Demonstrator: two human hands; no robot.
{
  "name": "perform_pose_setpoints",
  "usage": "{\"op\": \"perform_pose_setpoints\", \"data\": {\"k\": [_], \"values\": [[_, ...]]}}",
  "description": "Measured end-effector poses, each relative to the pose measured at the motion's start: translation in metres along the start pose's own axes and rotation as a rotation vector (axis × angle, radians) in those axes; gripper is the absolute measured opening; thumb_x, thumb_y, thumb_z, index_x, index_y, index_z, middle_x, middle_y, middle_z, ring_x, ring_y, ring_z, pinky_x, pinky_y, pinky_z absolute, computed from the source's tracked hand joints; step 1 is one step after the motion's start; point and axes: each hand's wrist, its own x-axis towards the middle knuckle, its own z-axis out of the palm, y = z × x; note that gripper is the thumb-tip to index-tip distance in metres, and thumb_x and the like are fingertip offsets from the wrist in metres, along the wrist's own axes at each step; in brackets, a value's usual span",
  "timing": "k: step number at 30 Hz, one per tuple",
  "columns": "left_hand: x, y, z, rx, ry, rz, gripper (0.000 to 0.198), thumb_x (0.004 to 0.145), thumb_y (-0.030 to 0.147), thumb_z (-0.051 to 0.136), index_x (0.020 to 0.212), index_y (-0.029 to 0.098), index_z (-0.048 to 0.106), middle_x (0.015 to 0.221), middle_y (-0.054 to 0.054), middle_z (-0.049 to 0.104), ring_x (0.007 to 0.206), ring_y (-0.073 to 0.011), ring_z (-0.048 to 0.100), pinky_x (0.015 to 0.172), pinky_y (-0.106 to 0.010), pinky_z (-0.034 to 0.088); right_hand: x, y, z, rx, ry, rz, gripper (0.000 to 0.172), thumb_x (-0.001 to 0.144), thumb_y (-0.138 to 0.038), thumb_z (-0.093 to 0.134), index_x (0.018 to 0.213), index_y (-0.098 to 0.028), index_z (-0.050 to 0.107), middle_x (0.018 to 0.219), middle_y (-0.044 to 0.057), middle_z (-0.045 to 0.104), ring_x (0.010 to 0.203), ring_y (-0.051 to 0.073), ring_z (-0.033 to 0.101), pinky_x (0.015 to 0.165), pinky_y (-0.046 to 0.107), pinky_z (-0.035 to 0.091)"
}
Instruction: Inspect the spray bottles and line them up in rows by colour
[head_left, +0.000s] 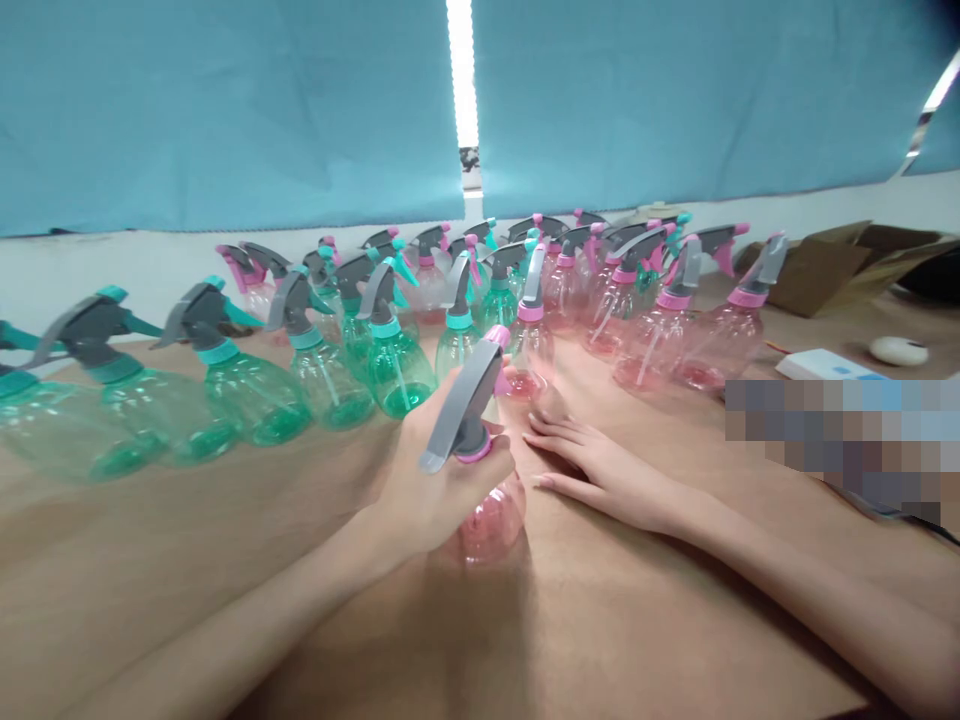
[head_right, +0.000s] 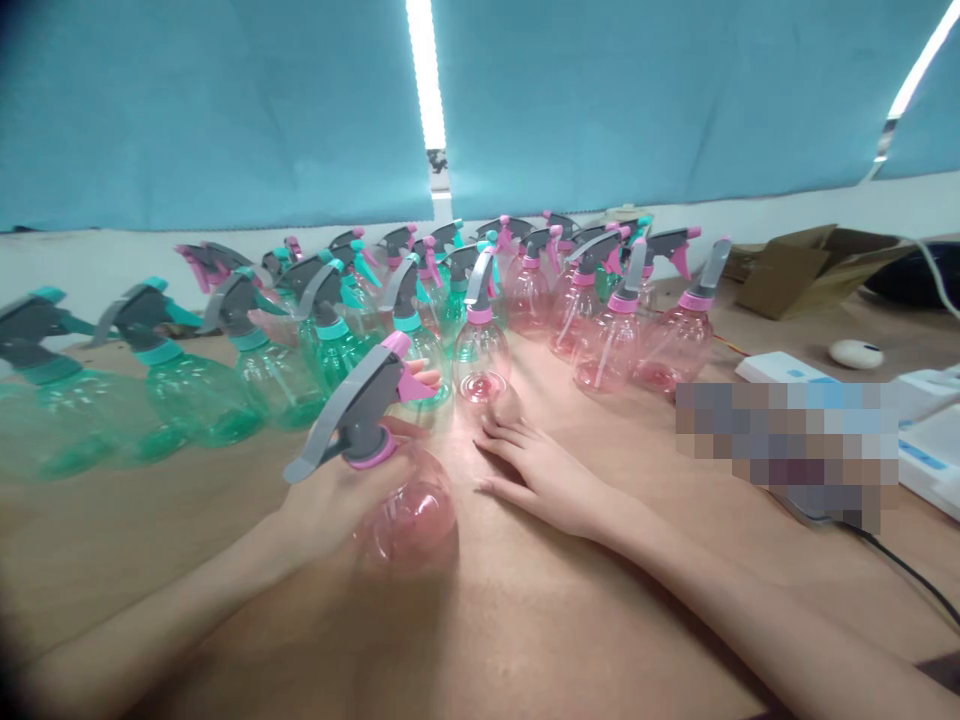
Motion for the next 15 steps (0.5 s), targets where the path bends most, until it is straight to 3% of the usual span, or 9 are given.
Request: {"op": "perform_pose_setpoints", "data": {"k": [15], "values": [[0.0, -0.0098, 0.0015, 0.011, 0.032, 0.098, 0.041, 0.071, 0.023, 0.053, 0.112, 0.026, 0.058, 0.069, 0.003, 0.062, 0.059, -0.0167, 0.058, 0.063, -0.03, 0.053, 0.0002, -0.0004, -0.0014, 0.003, -0.009, 0.003, 0.063, 0.095, -0.057, 0.042, 0.14, -0.014, 0.047, 0.149, 0.015, 0.042, 0.14, 0.029, 0.033, 0.114, 0.051, 0.028]]}}
